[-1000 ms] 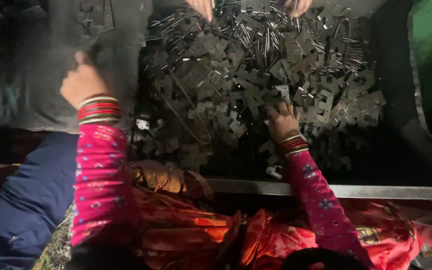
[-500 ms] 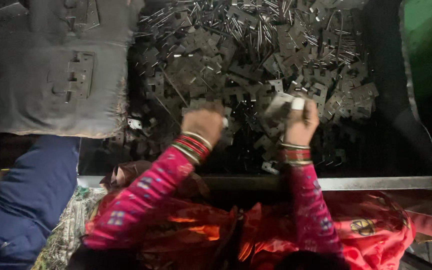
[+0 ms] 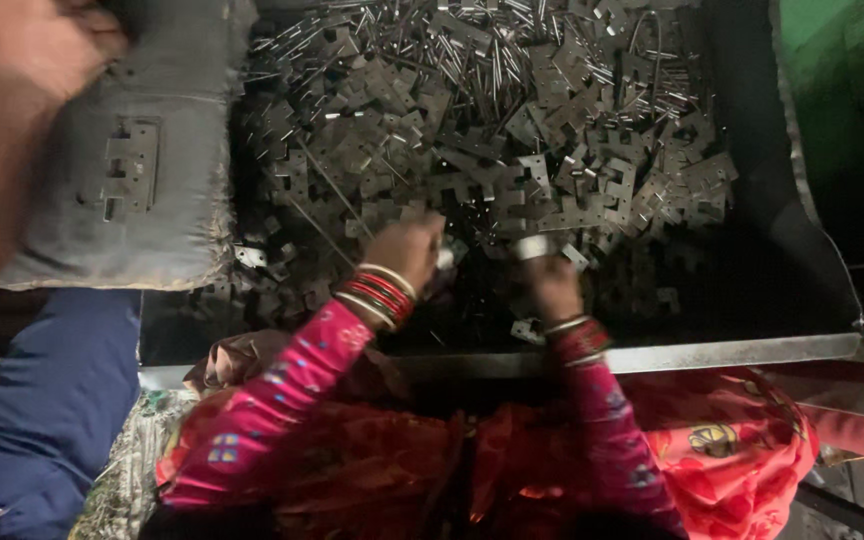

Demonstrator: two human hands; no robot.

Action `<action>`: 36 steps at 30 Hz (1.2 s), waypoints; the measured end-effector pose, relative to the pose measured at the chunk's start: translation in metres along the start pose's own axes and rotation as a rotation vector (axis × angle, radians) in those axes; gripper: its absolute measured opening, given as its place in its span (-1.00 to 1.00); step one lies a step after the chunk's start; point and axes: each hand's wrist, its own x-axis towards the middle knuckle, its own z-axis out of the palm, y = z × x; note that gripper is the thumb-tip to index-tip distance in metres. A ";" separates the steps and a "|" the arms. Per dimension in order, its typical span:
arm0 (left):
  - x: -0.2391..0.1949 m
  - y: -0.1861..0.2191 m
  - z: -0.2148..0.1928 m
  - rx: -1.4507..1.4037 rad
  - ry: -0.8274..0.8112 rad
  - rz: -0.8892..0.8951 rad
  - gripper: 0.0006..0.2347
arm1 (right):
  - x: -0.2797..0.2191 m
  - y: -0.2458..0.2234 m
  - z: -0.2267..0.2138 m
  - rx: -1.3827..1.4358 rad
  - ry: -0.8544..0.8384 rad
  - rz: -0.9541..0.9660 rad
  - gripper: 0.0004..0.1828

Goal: The person sorts through a large bin of metal hinges and pins, picking up individual metal plates and placing them onto a black padded surface to their left.

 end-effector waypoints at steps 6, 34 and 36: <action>-0.004 -0.014 -0.043 -0.916 0.092 0.050 -0.89 | -0.022 -0.031 0.065 -0.746 0.104 -0.231 -0.54; -0.019 0.020 0.060 -0.496 0.459 0.156 -0.68 | -0.052 -0.045 0.007 0.665 -0.139 -0.115 -0.56; -0.014 0.008 0.029 -0.419 0.415 0.098 -0.68 | -0.052 -0.048 -0.011 0.339 -0.120 -0.455 -0.45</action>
